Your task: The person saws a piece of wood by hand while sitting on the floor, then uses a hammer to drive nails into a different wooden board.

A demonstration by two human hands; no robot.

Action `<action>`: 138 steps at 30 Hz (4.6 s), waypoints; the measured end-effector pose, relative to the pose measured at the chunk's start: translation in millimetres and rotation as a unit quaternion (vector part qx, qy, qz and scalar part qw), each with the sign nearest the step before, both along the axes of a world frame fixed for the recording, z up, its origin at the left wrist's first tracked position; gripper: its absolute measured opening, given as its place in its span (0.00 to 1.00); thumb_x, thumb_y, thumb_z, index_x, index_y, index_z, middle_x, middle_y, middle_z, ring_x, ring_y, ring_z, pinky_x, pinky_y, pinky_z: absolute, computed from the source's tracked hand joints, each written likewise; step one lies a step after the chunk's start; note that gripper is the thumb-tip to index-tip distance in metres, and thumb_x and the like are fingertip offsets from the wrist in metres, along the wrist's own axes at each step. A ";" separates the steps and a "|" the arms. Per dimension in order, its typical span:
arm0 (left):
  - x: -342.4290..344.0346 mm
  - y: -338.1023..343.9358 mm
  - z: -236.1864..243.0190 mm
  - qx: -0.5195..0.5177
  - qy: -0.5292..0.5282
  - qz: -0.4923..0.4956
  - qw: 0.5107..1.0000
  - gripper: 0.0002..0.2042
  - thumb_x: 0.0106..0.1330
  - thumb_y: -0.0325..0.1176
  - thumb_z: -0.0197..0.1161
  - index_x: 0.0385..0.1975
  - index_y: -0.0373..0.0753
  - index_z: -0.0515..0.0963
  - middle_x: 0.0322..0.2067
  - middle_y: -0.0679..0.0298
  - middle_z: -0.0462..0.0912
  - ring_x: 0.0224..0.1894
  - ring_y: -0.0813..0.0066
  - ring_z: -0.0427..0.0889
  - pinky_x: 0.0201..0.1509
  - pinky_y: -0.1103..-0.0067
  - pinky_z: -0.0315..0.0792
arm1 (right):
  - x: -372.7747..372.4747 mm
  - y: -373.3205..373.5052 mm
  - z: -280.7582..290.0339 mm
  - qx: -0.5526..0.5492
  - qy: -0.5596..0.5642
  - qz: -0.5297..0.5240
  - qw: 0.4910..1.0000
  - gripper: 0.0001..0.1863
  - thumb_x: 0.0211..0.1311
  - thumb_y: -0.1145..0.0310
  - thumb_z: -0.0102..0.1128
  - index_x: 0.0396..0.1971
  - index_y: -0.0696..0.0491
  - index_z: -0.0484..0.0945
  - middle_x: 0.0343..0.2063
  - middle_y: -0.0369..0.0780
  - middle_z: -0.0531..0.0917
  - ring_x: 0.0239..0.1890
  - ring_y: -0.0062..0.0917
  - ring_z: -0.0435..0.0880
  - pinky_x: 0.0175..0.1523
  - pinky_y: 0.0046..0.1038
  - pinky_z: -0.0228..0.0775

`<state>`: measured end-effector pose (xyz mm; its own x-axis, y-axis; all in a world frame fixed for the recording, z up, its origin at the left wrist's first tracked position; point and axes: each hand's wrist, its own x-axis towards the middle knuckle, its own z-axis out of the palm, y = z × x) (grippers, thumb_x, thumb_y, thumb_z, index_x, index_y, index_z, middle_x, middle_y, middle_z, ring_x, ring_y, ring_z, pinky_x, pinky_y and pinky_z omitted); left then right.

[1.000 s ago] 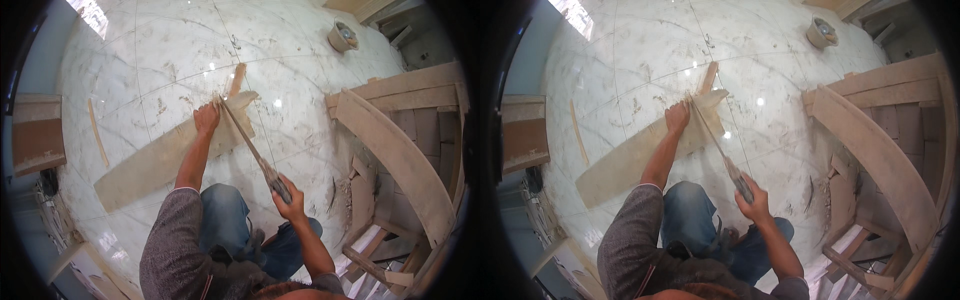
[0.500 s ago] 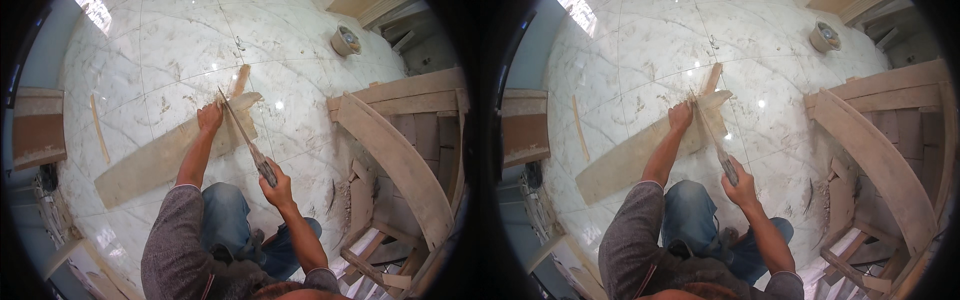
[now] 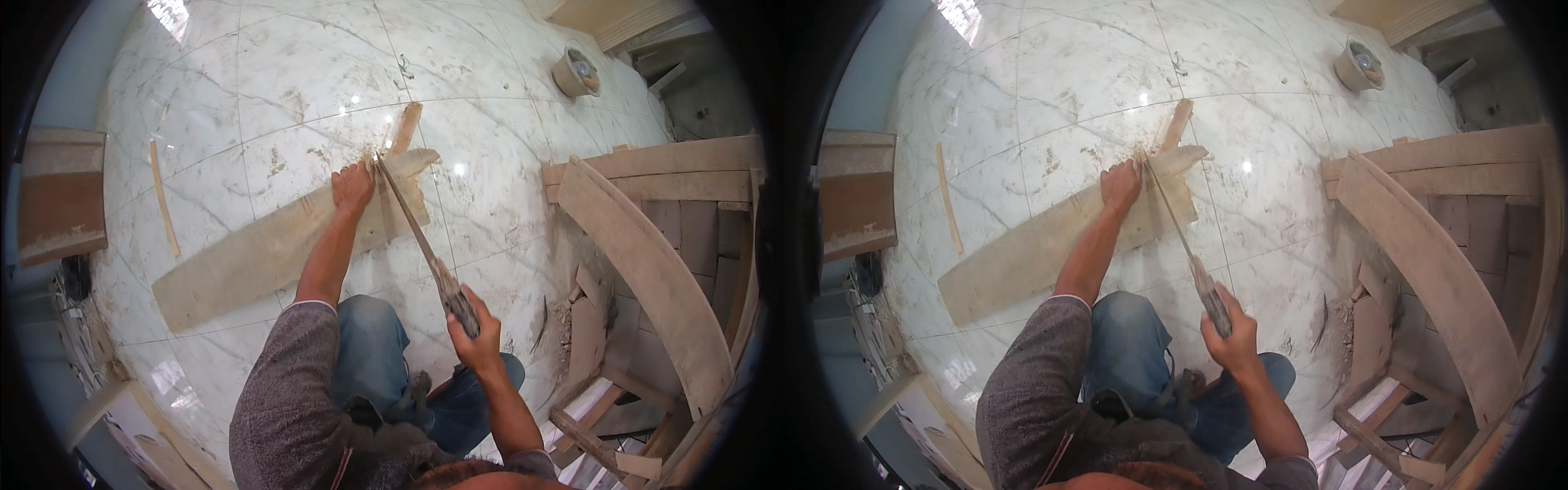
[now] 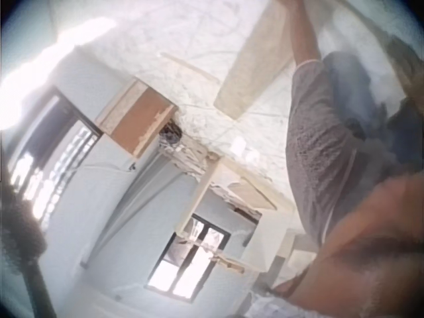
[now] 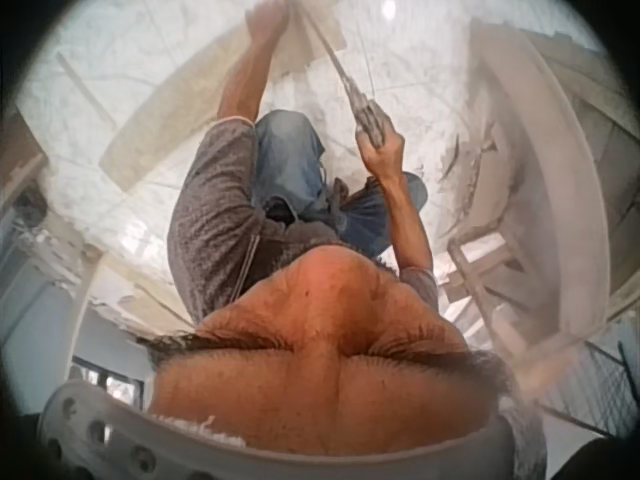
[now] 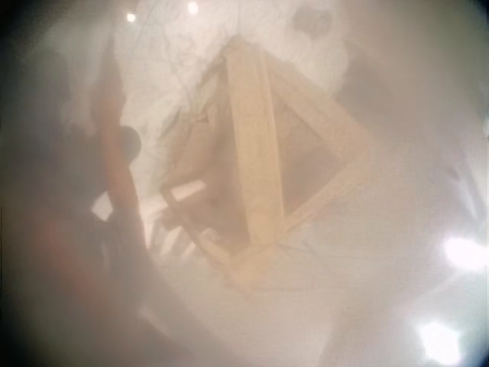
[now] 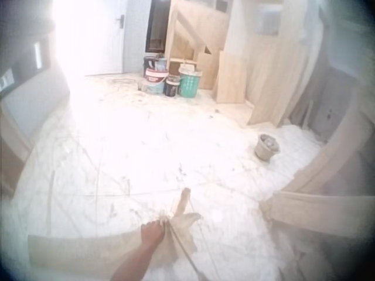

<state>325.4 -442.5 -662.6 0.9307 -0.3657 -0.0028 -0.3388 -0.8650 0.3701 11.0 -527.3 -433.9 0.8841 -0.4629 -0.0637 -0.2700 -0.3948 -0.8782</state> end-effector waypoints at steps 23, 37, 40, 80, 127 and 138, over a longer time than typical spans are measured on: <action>-13.4 -12.3 1.0 0.011 0.026 -0.016 0.999 0.15 0.68 0.45 0.51 0.38 0.42 0.80 0.35 0.59 0.85 0.39 0.62 0.84 0.48 0.63 0.68 | 48.9 -9.1 22.3 -0.021 0.118 -0.005 0.993 0.28 0.56 0.72 0.61 0.57 0.65 0.70 0.40 0.54 0.84 0.42 0.36 0.87 0.47 0.29 0.76; 0.7 -0.5 -1.1 -0.018 0.016 0.003 1.000 0.22 0.73 0.48 0.42 0.36 0.39 0.80 0.34 0.54 0.85 0.39 0.57 0.83 0.48 0.61 0.68 | 45.2 -5.0 40.8 -0.003 0.074 0.014 0.997 0.27 0.57 0.71 0.60 0.57 0.63 0.70 0.35 0.51 0.84 0.37 0.31 0.86 0.46 0.29 0.75; -0.4 -10.0 3.4 -0.013 0.001 -0.012 1.000 0.21 0.73 0.48 0.43 0.35 0.38 0.80 0.33 0.54 0.85 0.38 0.57 0.83 0.47 0.60 0.68 | 45.0 -12.3 39.0 -0.009 0.072 0.010 0.997 0.26 0.57 0.70 0.60 0.57 0.62 0.71 0.36 0.53 0.84 0.39 0.33 0.86 0.47 0.30 0.75; -12.3 76.4 -14.6 -0.005 -0.030 -0.032 0.999 0.23 0.73 0.50 0.40 0.43 0.41 0.79 0.37 0.52 0.84 0.42 0.54 0.83 0.54 0.59 0.68 | -83.4 37.3 4.1 0.020 -0.037 -0.082 0.996 0.28 0.55 0.73 0.66 0.56 0.66 0.71 0.38 0.46 0.85 0.39 0.24 0.84 0.48 0.24 0.74; -28.9 8.8 2.2 0.027 0.020 -0.004 0.999 0.22 0.72 0.51 0.44 0.32 0.42 0.81 0.31 0.56 0.85 0.36 0.58 0.84 0.46 0.61 0.69 | -27.7 18.7 6.5 -0.001 0.049 -0.004 0.999 0.27 0.55 0.74 0.64 0.56 0.65 0.71 0.37 0.49 0.85 0.38 0.27 0.86 0.45 0.26 0.76; -28.6 14.7 0.9 0.023 -0.001 -0.017 1.000 0.21 0.71 0.50 0.47 0.30 0.42 0.81 0.30 0.57 0.85 0.34 0.58 0.84 0.44 0.62 0.69 | -10.8 17.9 9.2 0.002 0.032 0.000 0.999 0.27 0.57 0.73 0.63 0.57 0.65 0.70 0.39 0.49 0.85 0.39 0.27 0.85 0.46 0.27 0.75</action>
